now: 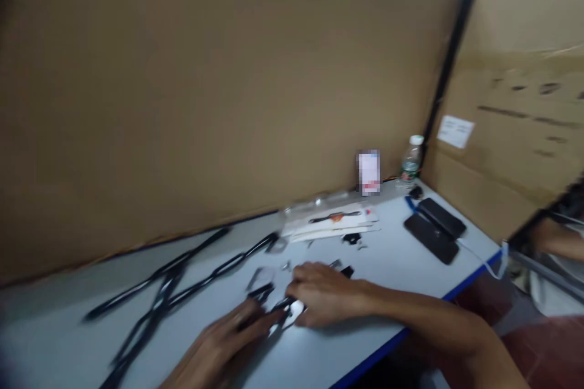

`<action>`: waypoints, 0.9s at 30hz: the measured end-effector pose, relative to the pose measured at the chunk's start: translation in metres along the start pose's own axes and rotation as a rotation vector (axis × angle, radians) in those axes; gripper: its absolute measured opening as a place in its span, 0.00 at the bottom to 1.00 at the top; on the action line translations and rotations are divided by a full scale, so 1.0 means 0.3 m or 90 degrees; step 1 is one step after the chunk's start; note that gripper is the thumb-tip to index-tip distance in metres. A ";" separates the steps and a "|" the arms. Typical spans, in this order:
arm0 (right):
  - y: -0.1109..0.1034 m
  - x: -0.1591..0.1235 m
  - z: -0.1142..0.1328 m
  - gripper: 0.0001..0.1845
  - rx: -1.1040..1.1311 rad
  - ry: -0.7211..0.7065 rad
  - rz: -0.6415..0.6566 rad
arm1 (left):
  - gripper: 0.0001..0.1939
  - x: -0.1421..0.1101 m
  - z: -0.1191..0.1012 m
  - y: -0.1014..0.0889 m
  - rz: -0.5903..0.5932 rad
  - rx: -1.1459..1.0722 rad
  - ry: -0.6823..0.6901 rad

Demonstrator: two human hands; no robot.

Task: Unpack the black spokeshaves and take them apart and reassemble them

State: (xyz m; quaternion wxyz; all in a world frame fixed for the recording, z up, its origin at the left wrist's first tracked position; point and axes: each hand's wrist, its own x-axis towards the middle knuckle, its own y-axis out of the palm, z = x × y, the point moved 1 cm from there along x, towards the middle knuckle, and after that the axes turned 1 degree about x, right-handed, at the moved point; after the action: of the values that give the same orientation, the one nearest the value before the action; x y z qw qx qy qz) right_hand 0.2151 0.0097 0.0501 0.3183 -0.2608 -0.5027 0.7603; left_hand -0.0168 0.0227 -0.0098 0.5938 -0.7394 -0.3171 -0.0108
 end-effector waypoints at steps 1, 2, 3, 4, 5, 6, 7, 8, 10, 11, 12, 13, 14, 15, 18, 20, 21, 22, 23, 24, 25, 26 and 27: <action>0.000 -0.004 0.000 0.14 0.027 0.016 -0.004 | 0.25 0.011 -0.013 -0.020 0.022 0.002 -0.004; 0.001 -0.006 -0.003 0.13 0.054 0.023 -0.008 | 0.24 0.021 -0.019 -0.036 0.039 0.011 -0.004; 0.002 -0.005 -0.008 0.12 0.077 0.030 -0.010 | 0.22 0.029 -0.020 -0.047 0.052 0.019 -0.008; 0.004 -0.003 -0.015 0.11 0.088 0.036 -0.013 | 0.21 0.033 -0.017 -0.053 0.070 0.026 -0.013; 0.008 -0.001 -0.022 0.12 0.095 0.043 -0.008 | 0.20 0.034 -0.013 -0.055 0.086 0.030 -0.022; 0.012 0.000 -0.027 0.13 0.104 0.045 -0.002 | 0.20 0.032 -0.009 -0.054 0.101 0.031 -0.032; 0.016 0.001 -0.031 0.13 0.108 0.046 0.005 | 0.20 0.028 -0.007 -0.052 0.111 0.033 -0.040; 0.020 0.000 -0.033 0.14 0.112 0.046 0.012 | 0.20 0.023 -0.007 -0.049 0.118 0.035 -0.045; 0.025 -0.003 -0.033 0.14 0.116 0.047 0.020 | 0.21 0.013 -0.008 -0.045 0.121 0.040 -0.046; 0.026 -0.005 -0.032 0.14 0.115 0.049 0.022 | 0.21 0.009 -0.009 -0.045 0.117 0.040 -0.040; 0.026 -0.005 -0.031 0.14 0.112 0.052 0.022 | 0.21 0.006 -0.009 -0.045 0.111 0.037 -0.031; 0.025 -0.005 -0.030 0.14 0.107 0.056 0.022 | 0.22 0.004 -0.009 -0.046 0.103 0.035 -0.021; 0.023 -0.005 -0.028 0.14 0.103 0.057 0.024 | 0.22 0.003 -0.009 -0.048 0.092 0.035 -0.009; 0.020 -0.005 -0.026 0.14 0.100 0.057 0.026 | 0.23 0.002 -0.010 -0.051 0.081 0.038 0.002; 0.013 -0.003 -0.019 0.15 0.098 0.056 0.030 | 0.21 0.005 -0.012 -0.057 0.042 0.073 0.038; 0.011 -0.002 -0.015 0.15 0.101 0.055 0.027 | 0.20 0.008 -0.014 -0.059 0.019 0.085 0.059; 0.010 -0.001 -0.014 0.16 0.102 0.055 0.024 | 0.20 0.010 -0.015 -0.060 0.010 0.086 0.067; 0.011 -0.001 -0.014 0.17 0.104 0.055 0.022 | 0.19 0.012 -0.016 -0.061 0.002 0.084 0.072; 0.012 -0.001 -0.013 0.17 0.106 0.057 0.021 | 0.19 0.013 -0.016 -0.061 -0.002 0.082 0.073; 0.013 -0.001 -0.014 0.17 0.108 0.059 0.022 | 0.18 0.014 -0.016 -0.061 -0.005 0.080 0.074; 0.013 -0.002 -0.014 0.18 0.111 0.060 0.023 | 0.18 0.014 -0.016 -0.061 -0.008 0.080 0.074; 0.014 -0.002 -0.014 0.18 0.116 0.060 0.025 | 0.18 0.014 -0.015 -0.061 -0.008 0.079 0.072; 0.014 -0.003 -0.015 0.18 0.120 0.059 0.029 | 0.18 0.014 -0.015 -0.061 -0.007 0.077 0.071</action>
State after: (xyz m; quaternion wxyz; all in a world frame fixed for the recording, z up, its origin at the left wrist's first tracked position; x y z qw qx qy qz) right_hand 0.2179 0.0106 0.0448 0.3473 -0.2760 -0.4074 0.7982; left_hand -0.0206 0.0222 0.0090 0.6543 -0.6986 -0.2873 -0.0361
